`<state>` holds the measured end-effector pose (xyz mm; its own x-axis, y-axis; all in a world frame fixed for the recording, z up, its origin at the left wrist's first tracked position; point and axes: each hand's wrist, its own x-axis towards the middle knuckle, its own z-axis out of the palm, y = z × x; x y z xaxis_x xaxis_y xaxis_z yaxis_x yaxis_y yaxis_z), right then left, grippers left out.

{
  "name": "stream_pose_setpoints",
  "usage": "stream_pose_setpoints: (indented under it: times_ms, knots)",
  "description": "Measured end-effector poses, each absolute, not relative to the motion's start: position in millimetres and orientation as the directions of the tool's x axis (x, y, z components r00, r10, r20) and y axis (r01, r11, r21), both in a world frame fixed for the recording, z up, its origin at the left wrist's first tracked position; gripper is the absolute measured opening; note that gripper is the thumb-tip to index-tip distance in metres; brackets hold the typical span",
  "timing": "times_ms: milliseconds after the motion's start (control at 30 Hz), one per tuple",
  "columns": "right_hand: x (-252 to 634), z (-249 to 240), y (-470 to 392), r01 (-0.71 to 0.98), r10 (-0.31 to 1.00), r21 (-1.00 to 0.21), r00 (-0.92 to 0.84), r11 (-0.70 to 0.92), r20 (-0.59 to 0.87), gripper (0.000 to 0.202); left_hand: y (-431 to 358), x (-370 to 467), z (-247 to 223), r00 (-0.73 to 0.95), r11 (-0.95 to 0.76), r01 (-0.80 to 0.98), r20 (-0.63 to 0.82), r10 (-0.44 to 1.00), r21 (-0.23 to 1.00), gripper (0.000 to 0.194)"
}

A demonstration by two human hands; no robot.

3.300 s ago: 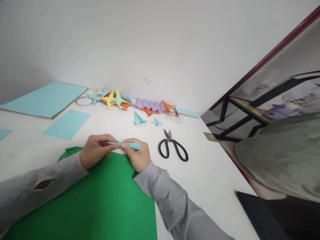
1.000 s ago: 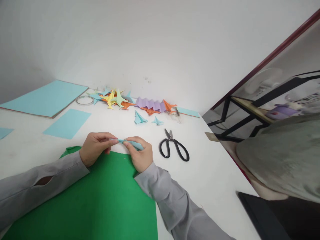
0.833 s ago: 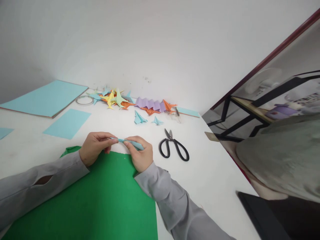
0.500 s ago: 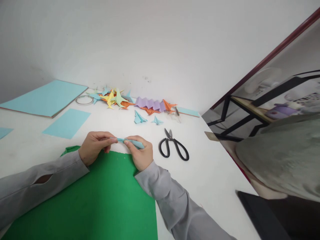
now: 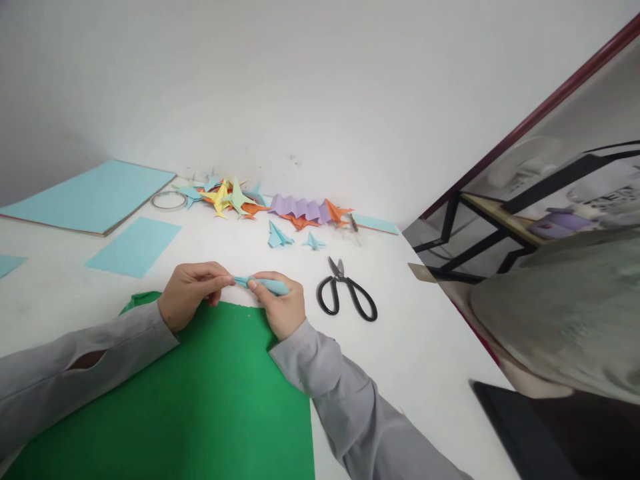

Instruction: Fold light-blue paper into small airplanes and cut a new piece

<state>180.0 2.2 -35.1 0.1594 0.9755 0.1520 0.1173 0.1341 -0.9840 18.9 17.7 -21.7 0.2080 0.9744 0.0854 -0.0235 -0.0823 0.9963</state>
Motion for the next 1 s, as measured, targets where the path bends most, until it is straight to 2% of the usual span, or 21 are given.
stream_pose_setpoints:
  times_ms: [267,567,1000]
  knots:
    - [181.6,-37.3,3.1,0.129,0.971,-0.979,0.157,0.158,0.178,0.022,18.3,18.8,-21.3,0.215,-0.006,-0.051,0.017,0.977,0.999,0.028]
    - [181.5,-34.4,1.4,0.074,0.983,-0.987,0.101,0.145,0.152,0.017,16.3,19.7,-21.8,0.26,-0.088,0.007,0.083,0.962,0.996,0.013]
    - [183.9,-38.7,3.7,0.085,0.985,-0.984,0.066,0.157,0.162,0.019,16.7,19.7,-21.7,0.29,-0.117,-0.044,0.125,0.949,0.992,0.015]
